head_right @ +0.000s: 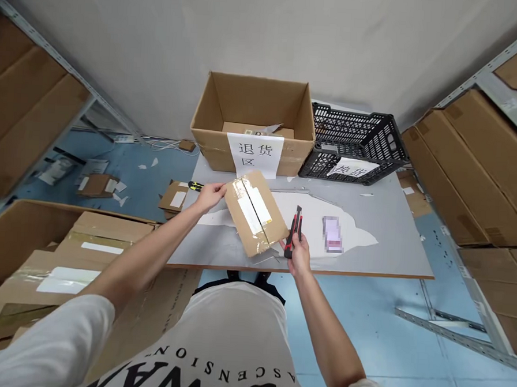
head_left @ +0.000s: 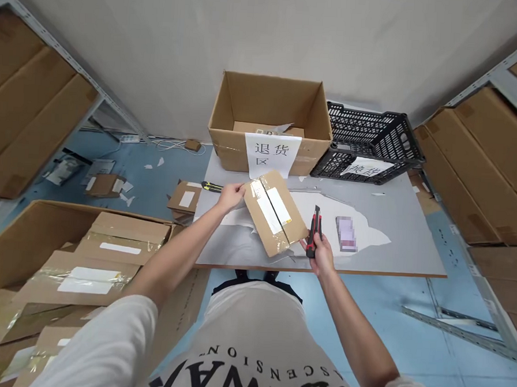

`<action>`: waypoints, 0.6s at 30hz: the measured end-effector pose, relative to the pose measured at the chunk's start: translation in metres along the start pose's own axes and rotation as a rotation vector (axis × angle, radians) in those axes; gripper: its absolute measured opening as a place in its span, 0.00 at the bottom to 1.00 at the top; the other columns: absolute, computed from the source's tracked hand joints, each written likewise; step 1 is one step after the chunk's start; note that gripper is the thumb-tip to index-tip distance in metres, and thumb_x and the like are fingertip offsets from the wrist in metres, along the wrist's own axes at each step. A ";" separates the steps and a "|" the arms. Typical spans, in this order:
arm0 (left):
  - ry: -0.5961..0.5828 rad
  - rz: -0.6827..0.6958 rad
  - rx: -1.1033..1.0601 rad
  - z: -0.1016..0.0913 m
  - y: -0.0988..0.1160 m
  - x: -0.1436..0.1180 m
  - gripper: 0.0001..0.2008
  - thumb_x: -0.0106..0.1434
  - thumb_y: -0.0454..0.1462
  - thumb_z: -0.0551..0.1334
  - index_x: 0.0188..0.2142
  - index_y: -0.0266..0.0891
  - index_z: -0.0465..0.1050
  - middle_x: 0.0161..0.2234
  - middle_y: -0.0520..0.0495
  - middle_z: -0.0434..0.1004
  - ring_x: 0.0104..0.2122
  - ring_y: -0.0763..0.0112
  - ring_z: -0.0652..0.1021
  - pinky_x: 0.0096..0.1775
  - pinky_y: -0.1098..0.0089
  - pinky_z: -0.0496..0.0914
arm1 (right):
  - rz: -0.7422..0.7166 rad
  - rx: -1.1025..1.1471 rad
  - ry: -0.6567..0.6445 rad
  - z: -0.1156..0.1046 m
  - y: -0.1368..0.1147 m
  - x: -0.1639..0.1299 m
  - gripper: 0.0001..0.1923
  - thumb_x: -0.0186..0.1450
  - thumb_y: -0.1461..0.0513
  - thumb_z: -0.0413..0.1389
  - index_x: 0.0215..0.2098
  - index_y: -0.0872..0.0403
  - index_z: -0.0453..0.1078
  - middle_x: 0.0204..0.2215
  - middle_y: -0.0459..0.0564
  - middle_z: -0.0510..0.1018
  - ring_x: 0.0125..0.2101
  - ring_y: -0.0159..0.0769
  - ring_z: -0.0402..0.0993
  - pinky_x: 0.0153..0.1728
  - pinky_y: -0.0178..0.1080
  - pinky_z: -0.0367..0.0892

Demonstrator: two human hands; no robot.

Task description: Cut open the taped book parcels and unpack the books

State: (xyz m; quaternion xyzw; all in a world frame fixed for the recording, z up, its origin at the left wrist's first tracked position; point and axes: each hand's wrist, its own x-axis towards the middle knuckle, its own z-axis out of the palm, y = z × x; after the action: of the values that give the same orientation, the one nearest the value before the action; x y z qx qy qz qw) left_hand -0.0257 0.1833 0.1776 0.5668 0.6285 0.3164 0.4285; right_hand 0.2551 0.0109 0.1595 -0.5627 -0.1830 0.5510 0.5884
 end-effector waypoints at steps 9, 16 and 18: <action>-0.181 -0.032 0.046 0.030 0.022 0.060 0.09 0.50 0.39 0.65 0.25 0.33 0.78 0.21 0.50 0.74 0.31 0.67 0.72 0.35 0.71 0.66 | 0.032 0.029 0.099 0.007 0.050 -0.056 0.15 0.62 0.49 0.52 0.43 0.46 0.64 0.44 0.47 0.75 0.44 0.35 0.73 0.45 0.45 0.73; -0.163 -0.011 0.028 0.032 0.003 0.067 0.08 0.52 0.37 0.63 0.30 0.33 0.77 0.28 0.49 0.78 0.38 0.63 0.75 0.42 0.68 0.68 | 0.092 -0.037 0.052 0.016 0.050 -0.070 0.19 0.60 0.49 0.55 0.47 0.44 0.61 0.52 0.48 0.70 0.51 0.39 0.68 0.43 0.44 0.73; -0.148 0.002 0.018 0.033 -0.002 0.066 0.11 0.53 0.37 0.63 0.35 0.33 0.77 0.35 0.45 0.79 0.43 0.61 0.75 0.46 0.65 0.67 | 0.106 -0.039 0.037 0.014 0.049 -0.071 0.19 0.60 0.49 0.55 0.46 0.45 0.62 0.52 0.48 0.70 0.51 0.40 0.68 0.43 0.44 0.72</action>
State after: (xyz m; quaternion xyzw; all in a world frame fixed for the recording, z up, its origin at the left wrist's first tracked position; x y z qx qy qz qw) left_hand 0.0039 0.2450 0.1495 0.5932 0.5974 0.2683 0.4683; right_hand 0.1986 -0.0549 0.1498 -0.5931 -0.1525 0.5671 0.5508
